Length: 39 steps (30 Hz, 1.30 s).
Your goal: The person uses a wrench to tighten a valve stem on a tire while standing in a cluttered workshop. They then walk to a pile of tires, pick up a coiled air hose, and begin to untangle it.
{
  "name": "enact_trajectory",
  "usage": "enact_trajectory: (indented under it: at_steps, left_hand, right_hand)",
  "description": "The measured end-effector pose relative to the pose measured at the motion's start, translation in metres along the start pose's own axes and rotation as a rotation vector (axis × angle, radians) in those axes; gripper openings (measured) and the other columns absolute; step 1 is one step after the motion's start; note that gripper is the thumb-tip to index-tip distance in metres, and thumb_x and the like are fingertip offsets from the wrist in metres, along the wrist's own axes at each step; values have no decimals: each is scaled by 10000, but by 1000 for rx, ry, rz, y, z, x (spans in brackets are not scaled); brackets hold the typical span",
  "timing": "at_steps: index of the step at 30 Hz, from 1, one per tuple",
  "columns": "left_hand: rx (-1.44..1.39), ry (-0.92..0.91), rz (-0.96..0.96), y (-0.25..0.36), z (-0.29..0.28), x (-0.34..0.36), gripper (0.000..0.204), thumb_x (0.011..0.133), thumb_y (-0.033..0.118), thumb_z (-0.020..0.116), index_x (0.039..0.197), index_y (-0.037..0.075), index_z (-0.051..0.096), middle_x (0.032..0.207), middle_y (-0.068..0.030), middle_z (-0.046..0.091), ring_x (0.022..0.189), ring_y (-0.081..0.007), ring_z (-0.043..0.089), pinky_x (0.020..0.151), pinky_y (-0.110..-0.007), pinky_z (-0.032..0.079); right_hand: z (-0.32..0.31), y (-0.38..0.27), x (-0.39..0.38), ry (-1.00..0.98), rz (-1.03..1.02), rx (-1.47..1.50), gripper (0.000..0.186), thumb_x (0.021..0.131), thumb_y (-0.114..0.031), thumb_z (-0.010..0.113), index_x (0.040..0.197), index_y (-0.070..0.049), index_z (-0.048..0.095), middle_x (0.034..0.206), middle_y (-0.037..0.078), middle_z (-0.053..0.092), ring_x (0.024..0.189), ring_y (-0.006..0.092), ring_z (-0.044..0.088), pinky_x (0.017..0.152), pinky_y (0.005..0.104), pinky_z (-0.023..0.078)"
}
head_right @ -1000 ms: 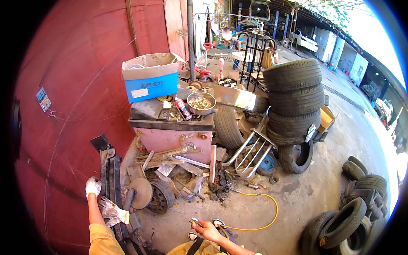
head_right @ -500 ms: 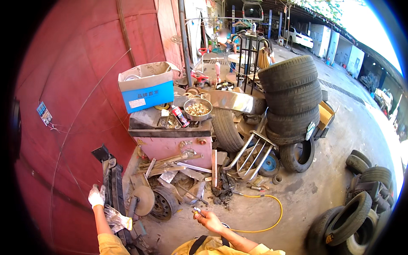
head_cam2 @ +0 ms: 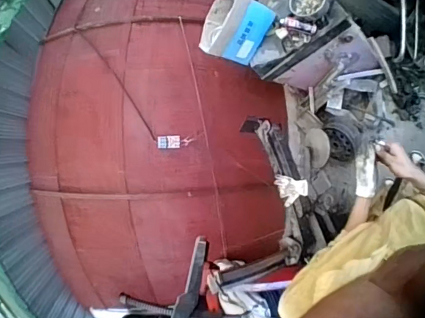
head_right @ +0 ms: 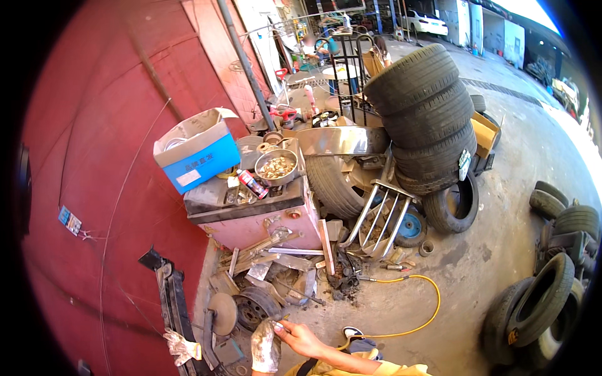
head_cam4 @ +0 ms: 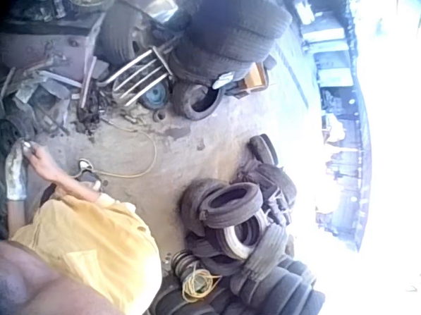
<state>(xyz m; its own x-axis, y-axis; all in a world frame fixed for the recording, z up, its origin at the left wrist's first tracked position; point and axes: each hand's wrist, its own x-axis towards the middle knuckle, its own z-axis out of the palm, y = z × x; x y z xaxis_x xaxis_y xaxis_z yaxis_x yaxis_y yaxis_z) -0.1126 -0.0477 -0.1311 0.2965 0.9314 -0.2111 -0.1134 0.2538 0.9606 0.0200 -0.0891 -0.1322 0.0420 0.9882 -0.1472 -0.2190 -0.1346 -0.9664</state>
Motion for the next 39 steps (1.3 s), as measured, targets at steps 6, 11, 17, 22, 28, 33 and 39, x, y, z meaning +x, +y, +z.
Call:
enact_trajectory:
  at_steps: [6, 11, 17, 22, 28, 33, 39]
  left_hand:
    - [-420, 118, -128, 8, 36, 19, 391, 1004, 439, 480, 1049, 57, 551, 821, -84, 597, 687, -254, 568, 648, -434, 506]
    - [-327, 55, -57, 31, 54, 12, 366, 990, 436, 523, 1018, 72, 549, 618, 21, 420, 505, -107, 413, 489, -308, 405]
    - [-147, 67, -88, 25, 91, -31, 322, 1006, 343, 517, 1096, 40, 578, 606, 32, 426, 439, -65, 358, 386, -237, 298]
    - [-139, 204, -128, 9, 97, -70, 260, 993, 300, 521, 1030, 57, 607, 589, 34, 443, 423, -69, 357, 379, -232, 288]
    - [-59, 210, 85, -12, 113, -127, 245, 980, 286, 552, 1063, 63, 608, 607, 49, 442, 440, -44, 360, 395, -213, 262]
    - [-181, 109, 76, -39, 125, -174, 279, 980, 284, 572, 1112, 42, 619, 683, 20, 549, 502, -36, 409, 442, -206, 310]
    - [372, 129, 513, -80, 150, -210, 308, 1002, 265, 524, 1108, 0, 641, 844, -53, 651, 638, -104, 544, 562, -278, 448]
  right_hand:
    - [-45, 0, -11, 10, -85, -228, 286, 1020, -277, 477, 955, -26, 598, 759, 117, 651, 754, 250, 650, 724, 357, 512]
    - [-106, -10, -22, 86, 129, -792, 241, 949, -220, 524, 1135, -86, 598, 876, 152, 687, 845, 399, 653, 737, 464, 523]
    - [-109, -29, -49, 6, -309, -795, 362, 966, -424, 532, 1101, -93, 589, 868, 134, 635, 769, 378, 636, 599, 474, 501]
    - [-96, -43, -79, -122, -334, -876, 338, 982, -375, 523, 1125, -82, 610, 855, 115, 583, 735, 363, 619, 593, 450, 497]
    - [-84, -32, -139, -100, -330, -856, 303, 987, -343, 519, 1064, -69, 625, 869, 124, 605, 745, 381, 625, 610, 463, 504]
    - [-95, -40, -198, -96, -238, -924, 296, 995, -326, 508, 1075, -70, 633, 904, 146, 625, 828, 390, 623, 695, 468, 510]
    - [-118, -43, -244, -92, -192, -984, 300, 995, -319, 507, 1043, -57, 645, 889, 176, 645, 847, 408, 623, 709, 468, 504]
